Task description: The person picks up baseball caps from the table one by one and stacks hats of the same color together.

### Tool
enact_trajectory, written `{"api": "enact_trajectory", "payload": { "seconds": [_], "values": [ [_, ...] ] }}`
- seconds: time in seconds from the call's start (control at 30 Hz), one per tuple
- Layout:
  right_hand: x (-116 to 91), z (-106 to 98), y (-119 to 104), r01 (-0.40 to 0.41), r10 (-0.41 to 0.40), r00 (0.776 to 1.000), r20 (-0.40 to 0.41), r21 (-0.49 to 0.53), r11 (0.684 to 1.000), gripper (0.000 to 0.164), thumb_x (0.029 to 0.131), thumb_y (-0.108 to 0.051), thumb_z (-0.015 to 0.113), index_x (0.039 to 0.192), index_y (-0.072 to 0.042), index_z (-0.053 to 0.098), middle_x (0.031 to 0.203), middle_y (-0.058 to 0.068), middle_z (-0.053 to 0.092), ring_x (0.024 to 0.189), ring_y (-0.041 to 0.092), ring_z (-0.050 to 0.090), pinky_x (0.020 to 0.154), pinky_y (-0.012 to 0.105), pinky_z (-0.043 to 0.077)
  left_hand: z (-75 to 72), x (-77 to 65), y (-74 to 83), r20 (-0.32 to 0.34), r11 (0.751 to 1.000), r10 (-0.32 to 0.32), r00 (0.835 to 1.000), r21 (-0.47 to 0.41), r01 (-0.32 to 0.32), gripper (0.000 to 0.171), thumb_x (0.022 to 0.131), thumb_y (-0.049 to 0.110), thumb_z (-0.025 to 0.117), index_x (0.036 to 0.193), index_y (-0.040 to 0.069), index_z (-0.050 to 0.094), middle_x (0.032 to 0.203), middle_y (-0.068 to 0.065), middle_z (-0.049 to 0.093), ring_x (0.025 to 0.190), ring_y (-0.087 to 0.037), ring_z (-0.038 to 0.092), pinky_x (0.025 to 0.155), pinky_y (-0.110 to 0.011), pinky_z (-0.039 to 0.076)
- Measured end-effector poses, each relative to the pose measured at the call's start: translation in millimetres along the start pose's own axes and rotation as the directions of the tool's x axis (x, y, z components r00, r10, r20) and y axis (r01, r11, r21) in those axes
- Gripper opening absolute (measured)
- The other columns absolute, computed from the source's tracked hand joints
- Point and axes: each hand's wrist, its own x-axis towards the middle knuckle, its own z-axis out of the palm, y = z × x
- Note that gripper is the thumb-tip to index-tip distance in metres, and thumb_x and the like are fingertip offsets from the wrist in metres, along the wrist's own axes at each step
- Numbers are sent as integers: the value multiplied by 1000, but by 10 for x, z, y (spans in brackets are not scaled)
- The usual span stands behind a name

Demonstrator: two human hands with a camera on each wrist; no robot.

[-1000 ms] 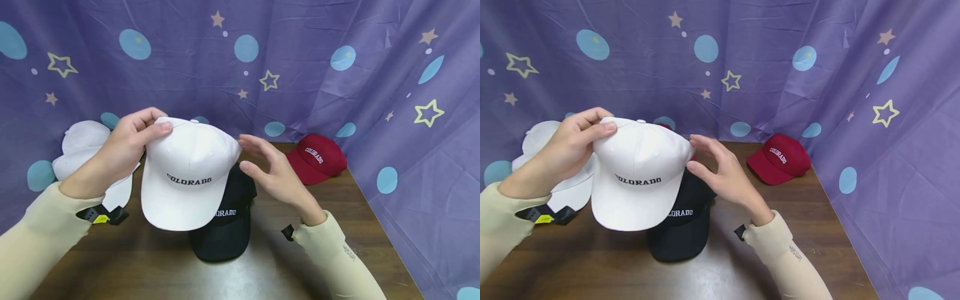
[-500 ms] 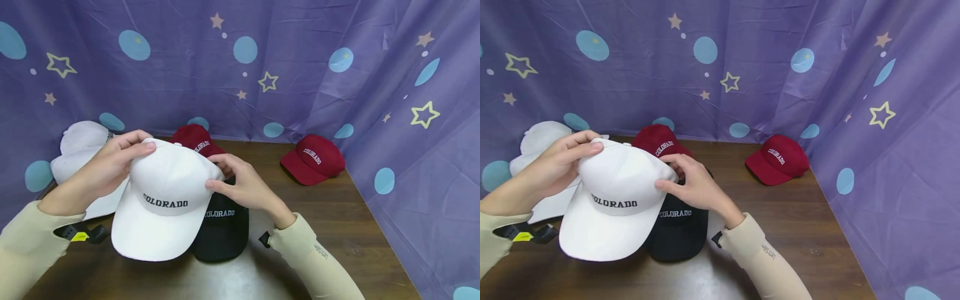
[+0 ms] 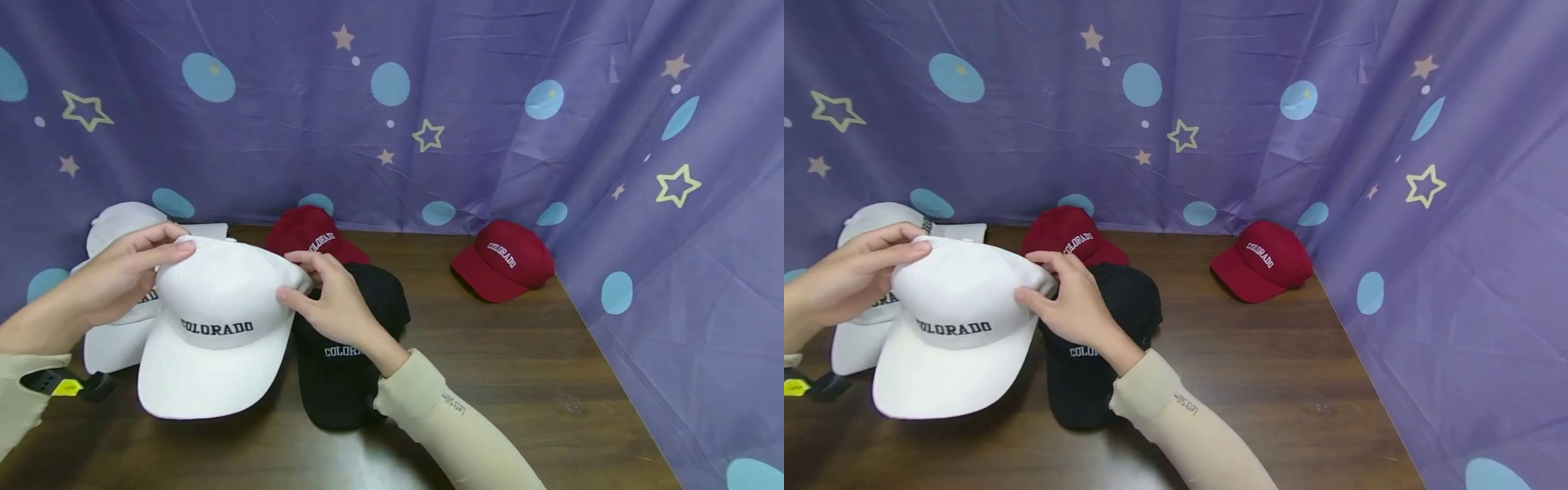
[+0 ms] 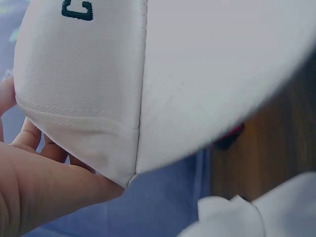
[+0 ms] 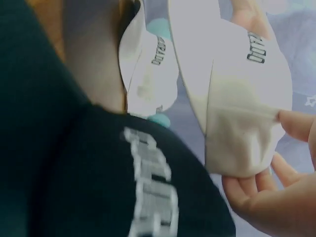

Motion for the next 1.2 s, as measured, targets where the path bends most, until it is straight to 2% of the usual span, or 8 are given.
{"api": "enact_trajectory", "payload": {
  "seconds": [0.17, 0.3, 0.4, 0.6, 0.73, 0.93, 1.07, 1.2],
  "values": [
    [78, 227, -41, -95, 95, 995, -17, -9, 995, 48, 88, -24, 70, 131, -17, 51, 114, -5, 52, 98, 8, 46, 76, 19, 46, -198, -22, -191, 7, 999, -16, 1000, -52, 17, 13, 103, 4, 39, 110, 2, 50, 98, -4, 60, 87, -17, 58, 67, -29, 50],
    [122, 444, -74, -168, 168, 986, 16, -27, 985, 53, 87, -25, 70, 134, -17, 48, 118, -3, 47, 102, 7, 43, 74, 16, 44, -353, -66, -357, 7, 995, -53, 999, -81, 53, 15, 104, 6, 37, 111, 5, 50, 100, -3, 62, 83, -18, 62, 64, -32, 52],
    [143, 571, -81, -188, 190, 981, 47, -50, 981, 57, 87, -26, 70, 136, -17, 45, 122, -2, 44, 107, 6, 41, 77, 16, 43, -415, -82, -489, 5, 994, -84, 996, -73, 84, 15, 105, 8, 36, 111, 6, 50, 100, -2, 62, 83, -18, 62, 66, -32, 52],
    [138, 701, -20, -243, 247, 968, 42, -76, 967, 52, 87, -24, 70, 133, -19, 48, 126, -2, 42, 114, 7, 38, 81, 19, 45, -426, -42, -806, 3, 986, -164, 986, 9, 164, 16, 105, 15, 39, 113, 6, 50, 102, 0, 59, 90, -16, 58, 73, -32, 50],
    [134, 772, 36, -275, 281, 958, 63, -85, 958, 51, 87, -23, 70, 134, -20, 49, 129, -2, 40, 116, 9, 37, 82, 20, 45, -454, -27, -946, -6, 981, -187, 982, 49, 187, 19, 105, 19, 39, 114, 5, 48, 104, 1, 57, 92, -16, 56, 75, -32, 48],
    [136, 854, 69, -312, 325, 941, 93, -135, 940, 61, 85, -27, 71, 139, -19, 44, 134, -2, 36, 120, 13, 33, 87, 23, 42, -489, 26, -1029, -10, 978, -199, 980, 65, 200, 22, 105, 23, 41, 116, 4, 47, 105, 1, 58, 94, -15, 56, 78, -30, 47],
    [120, 886, 103, -336, 353, 930, 103, -149, 930, 64, 84, -26, 71, 139, -17, 41, 135, -2, 34, 120, 14, 32, 88, 25, 42, -460, 55, -1071, -17, 976, -206, 978, 69, 207, 24, 105, 23, 41, 116, 3, 46, 103, 2, 59, 94, -15, 56, 78, -29, 47],
    [108, 899, 139, -337, 356, 928, 106, -165, 927, 66, 83, -27, 71, 140, -15, 39, 135, -1, 33, 120, 14, 32, 90, 26, 41, -412, 79, -1110, -36, 976, -206, 978, 68, 208, 25, 105, 25, 41, 116, 3, 46, 104, 3, 59, 96, -12, 55, 80, -25, 44]
  ]
}}
